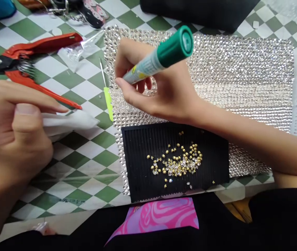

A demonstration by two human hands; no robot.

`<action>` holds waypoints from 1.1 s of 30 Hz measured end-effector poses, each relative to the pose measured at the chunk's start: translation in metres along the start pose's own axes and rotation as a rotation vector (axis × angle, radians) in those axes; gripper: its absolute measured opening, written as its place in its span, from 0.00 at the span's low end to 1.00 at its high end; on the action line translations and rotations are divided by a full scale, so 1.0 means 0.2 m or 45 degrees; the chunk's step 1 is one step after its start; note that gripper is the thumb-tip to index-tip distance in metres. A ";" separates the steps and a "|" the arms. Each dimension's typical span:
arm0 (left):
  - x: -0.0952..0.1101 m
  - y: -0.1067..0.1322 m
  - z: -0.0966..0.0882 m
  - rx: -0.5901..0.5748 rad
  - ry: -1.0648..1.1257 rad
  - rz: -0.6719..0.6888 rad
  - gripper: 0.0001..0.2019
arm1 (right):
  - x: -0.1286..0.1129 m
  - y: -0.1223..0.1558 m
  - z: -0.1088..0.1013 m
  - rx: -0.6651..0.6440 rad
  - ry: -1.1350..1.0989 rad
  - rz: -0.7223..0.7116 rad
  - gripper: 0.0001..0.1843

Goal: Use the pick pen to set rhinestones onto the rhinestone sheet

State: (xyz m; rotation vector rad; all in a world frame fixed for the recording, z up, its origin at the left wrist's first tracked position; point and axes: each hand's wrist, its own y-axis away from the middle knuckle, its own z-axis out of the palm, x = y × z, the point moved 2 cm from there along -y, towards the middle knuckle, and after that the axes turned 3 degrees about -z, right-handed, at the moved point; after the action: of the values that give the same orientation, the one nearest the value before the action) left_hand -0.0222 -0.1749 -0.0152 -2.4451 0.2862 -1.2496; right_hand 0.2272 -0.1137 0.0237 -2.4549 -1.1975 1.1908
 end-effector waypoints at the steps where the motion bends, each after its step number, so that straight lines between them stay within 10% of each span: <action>1: 0.00 0.00 0.00 -0.004 -0.001 -0.003 0.16 | 0.00 0.00 0.00 -0.009 0.005 0.000 0.05; 15: 0.00 0.00 0.00 -0.021 0.030 0.049 0.15 | -0.02 -0.01 -0.05 -0.064 0.113 0.020 0.06; 21: 0.00 0.01 0.00 -0.028 0.003 0.072 0.15 | -0.18 0.27 -0.22 -0.212 0.207 0.348 0.13; 33: 0.00 0.00 0.00 -0.025 0.047 0.033 0.15 | -0.38 0.52 -0.21 -0.149 0.118 0.263 0.13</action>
State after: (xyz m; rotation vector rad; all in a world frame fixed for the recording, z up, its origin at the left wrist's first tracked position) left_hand -0.0224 -0.1748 -0.0161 -2.4291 0.3403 -1.2882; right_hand 0.2913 -0.2313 0.0496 -2.7442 -1.0370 1.0684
